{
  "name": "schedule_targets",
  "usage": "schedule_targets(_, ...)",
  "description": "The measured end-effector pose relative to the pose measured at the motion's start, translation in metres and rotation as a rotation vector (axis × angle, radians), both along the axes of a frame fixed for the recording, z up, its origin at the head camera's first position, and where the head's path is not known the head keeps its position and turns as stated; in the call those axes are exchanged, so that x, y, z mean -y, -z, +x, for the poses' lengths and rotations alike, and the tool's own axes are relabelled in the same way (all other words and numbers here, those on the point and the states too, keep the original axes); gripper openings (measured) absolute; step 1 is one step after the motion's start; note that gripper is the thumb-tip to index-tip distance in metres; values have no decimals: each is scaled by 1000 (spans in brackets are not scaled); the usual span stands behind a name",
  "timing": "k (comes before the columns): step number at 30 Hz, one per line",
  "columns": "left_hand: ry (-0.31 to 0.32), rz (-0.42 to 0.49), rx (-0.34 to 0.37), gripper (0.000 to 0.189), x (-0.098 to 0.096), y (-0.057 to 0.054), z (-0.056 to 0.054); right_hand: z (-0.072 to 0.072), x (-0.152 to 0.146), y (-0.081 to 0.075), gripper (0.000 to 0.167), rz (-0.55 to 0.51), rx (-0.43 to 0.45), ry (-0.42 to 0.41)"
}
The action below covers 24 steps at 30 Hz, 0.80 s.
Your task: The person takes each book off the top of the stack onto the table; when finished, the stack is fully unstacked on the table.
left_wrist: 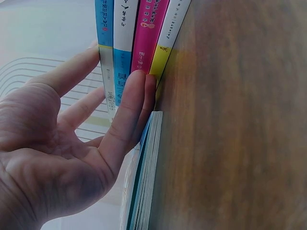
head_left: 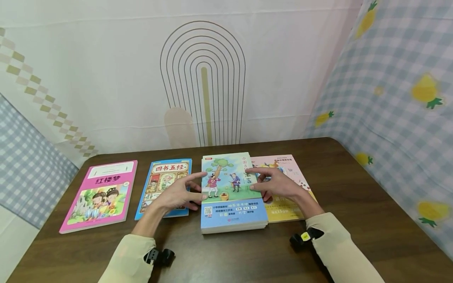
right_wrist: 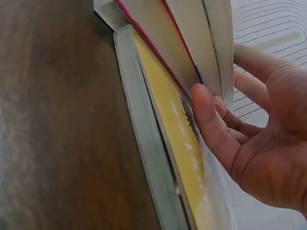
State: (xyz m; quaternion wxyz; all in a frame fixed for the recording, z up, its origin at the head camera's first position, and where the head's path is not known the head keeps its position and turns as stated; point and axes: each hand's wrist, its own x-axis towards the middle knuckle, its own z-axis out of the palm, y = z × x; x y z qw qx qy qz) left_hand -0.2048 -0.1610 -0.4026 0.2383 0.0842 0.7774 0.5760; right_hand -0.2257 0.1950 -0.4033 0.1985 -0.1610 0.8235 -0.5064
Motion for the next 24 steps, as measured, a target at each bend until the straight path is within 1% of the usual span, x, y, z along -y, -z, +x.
schedule_targets(4,4,8,0,80,0,0,0,-1,1,0,61,16,2,9)
schedule_targets(14,11,14,-10,80,1,1,1,-4,-8,1,64,-3,63,8)
schedule_targets(22,13,3,-10,80,-1,1,1,-1,-16,0,64,-57,92,-1)
schedule_targets(24,7,-1,-14,80,-2,1,1,-2,-18,0,65,-56,94,-4)
